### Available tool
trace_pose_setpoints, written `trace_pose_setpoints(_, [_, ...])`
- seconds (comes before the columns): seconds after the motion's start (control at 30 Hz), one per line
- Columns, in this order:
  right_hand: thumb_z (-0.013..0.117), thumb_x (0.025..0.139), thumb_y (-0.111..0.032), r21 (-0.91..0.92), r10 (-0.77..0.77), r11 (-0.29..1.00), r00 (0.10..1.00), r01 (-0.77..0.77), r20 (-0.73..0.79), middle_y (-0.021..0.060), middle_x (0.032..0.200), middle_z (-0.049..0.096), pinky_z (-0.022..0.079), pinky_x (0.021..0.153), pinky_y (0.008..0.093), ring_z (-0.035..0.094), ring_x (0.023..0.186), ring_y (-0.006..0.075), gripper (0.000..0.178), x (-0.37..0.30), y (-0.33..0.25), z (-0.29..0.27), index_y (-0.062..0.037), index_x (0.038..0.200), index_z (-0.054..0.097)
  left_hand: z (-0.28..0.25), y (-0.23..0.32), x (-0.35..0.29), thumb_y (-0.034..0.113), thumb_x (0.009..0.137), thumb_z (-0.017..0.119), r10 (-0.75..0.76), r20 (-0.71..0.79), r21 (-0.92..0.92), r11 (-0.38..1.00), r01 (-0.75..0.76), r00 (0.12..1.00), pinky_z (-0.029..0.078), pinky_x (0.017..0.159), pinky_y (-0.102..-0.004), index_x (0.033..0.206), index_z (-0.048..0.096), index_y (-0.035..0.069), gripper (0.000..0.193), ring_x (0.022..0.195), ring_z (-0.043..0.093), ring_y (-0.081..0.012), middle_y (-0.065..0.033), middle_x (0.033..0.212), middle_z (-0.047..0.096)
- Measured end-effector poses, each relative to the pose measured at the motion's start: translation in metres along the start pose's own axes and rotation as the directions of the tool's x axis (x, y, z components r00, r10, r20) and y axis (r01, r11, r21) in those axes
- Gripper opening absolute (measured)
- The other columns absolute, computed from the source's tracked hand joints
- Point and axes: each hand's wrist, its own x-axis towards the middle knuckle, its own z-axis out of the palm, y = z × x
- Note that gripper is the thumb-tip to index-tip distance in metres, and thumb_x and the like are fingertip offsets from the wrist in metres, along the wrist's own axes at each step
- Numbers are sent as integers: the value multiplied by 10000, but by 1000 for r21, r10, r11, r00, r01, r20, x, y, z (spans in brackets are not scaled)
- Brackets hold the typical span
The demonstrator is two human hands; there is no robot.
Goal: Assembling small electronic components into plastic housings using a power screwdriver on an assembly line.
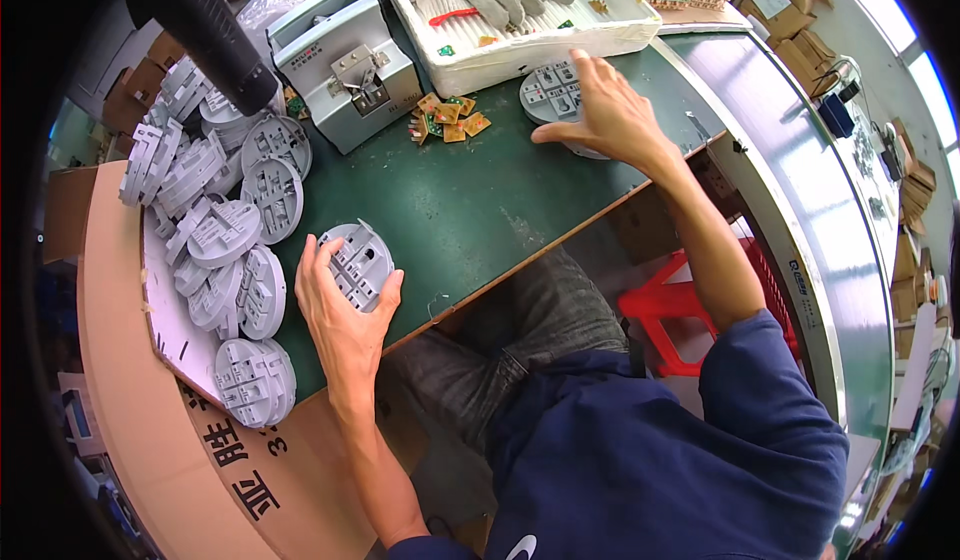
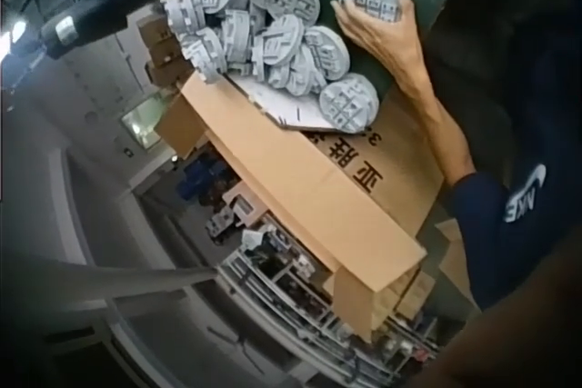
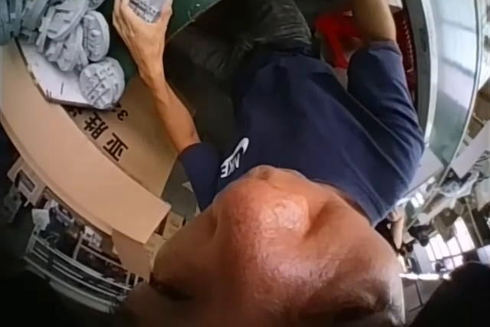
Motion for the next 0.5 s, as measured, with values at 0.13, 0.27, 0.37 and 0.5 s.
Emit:
trace_pose_setpoints(0.13, [835,715,-641,-16,89,996,989,-88,119,312,1426,530,458,1093,499,537,1331,442,1124,5,-4,-3,-40,1554,389,1,3,2,298,804,857,11,-10,-3,1000,-11,1000,348,1161,-547,1372,513,21,720,1394,418,-444,-279,1506,445])
trace_pose_setpoints(0.27, [876,729,-519,287,49,957,999,-49,6,290,1434,538,441,1119,454,546,1329,420,1051,1,25,-10,-113,1573,400,0,0,-1,320,847,813,12,-24,12,1000,-12,1000,366,1149,-503,1384,522,47,669,1399,434,-410,-254,1496,473])
trace_pose_setpoints(0.37, [887,763,-423,421,-59,905,998,56,-5,233,1504,494,383,1177,426,492,1397,374,1006,-12,36,-23,-99,1579,396,0,-1,-2,319,847,813,13,-29,23,1000,-12,999,368,1149,-502,1385,524,53,666,1398,437,-407,-252,1495,473])
trace_pose_setpoints(0.5, [900,732,-475,324,-140,942,982,92,128,228,1572,403,365,1196,436,433,1442,380,1106,-25,52,-12,-61,1593,342,1,1,-2,296,840,820,19,-41,30,999,-18,999,377,1146,-499,1380,529,57,659,1394,445,-402,-246,1485,485])
